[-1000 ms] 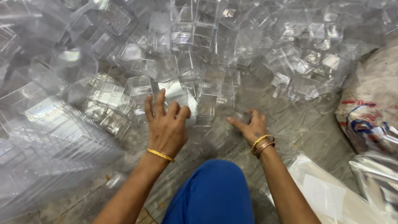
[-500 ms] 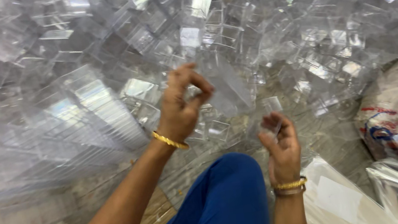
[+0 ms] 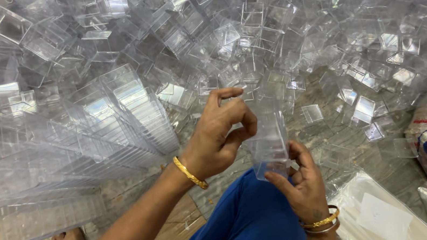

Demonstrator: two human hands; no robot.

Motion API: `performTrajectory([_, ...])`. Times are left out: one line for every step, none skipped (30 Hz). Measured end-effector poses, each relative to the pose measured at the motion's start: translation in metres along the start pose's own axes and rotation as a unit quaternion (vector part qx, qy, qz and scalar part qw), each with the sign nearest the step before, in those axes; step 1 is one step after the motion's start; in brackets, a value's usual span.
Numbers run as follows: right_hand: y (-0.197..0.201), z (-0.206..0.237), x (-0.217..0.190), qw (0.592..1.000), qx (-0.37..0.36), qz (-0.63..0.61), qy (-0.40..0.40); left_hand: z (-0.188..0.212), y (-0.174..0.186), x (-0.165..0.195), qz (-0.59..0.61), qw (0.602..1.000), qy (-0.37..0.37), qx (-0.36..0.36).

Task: The person sits on the floor among a large pile of clear plastic boxes and assembles them one at a time, picking up box bodies and lids, folding and snapping the pieces together, and placing finished boxes onto a growing stack in front of them.

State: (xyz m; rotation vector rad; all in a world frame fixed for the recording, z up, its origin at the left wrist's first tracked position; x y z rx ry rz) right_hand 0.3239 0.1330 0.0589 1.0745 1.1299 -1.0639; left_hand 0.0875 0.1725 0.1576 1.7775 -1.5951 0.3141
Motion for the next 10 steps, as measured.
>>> performTrajectory([0.001, 0.001, -0.002, 1.0, -0.004, -0.006, 0.006, 0.0, 0.0, 0.001, 0.009, 1.0, -0.019, -0.023])
performTrajectory([0.001, 0.003, -0.006, 1.0, -0.007, -0.012, 0.013, 0.001, 0.001, 0.002, 0.017, 0.998, -0.038, -0.047])
performTrajectory([0.003, 0.005, -0.008, 1.0, -0.011, -0.019, 0.018, 0.002, -0.001, 0.003, 0.027, 0.996, -0.056, -0.07])
performTrajectory([0.003, 0.006, -0.01, 1.0, -0.011, -0.009, 0.012, 0.003, -0.003, 0.003, 0.014, 0.994, -0.053, -0.094])
performTrajectory([0.004, 0.009, -0.013, 1.0, -0.012, 0.001, 0.005, 0.006, -0.006, 0.005, 0.001, 0.992, -0.05, -0.118])
performTrajectory([0.002, 0.011, -0.016, 1.0, -0.012, 0.01, -0.001, 0.009, -0.009, 0.006, -0.012, 0.989, -0.048, -0.142])
performTrajectory([0.002, 0.01, -0.019, 0.999, 0.004, 0.042, 0.014, 0.008, -0.013, 0.004, -0.038, 0.985, -0.049, -0.161])
performTrajectory([0.001, 0.011, -0.023, 0.997, 0.02, 0.076, 0.026, 0.007, -0.018, 0.004, -0.061, 0.981, -0.049, -0.178])
performTrajectory([-0.001, 0.013, -0.026, 0.993, 0.036, 0.109, 0.038, 0.008, -0.023, 0.004, -0.084, 0.976, -0.049, -0.195])
performTrajectory([-0.003, 0.013, -0.028, 0.991, 0.052, 0.12, 0.013, 0.011, -0.027, 0.005, -0.084, 0.972, -0.051, -0.216])
Point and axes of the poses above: each hand's wrist, its own z-axis away from the middle knuckle, its own y-axis out of the back of the hand, x = y × z, the point moved 2 cm from there along -z, towards the middle knuckle, and after that the axes turned 9 degrees about -y, right-handed, at the moved point
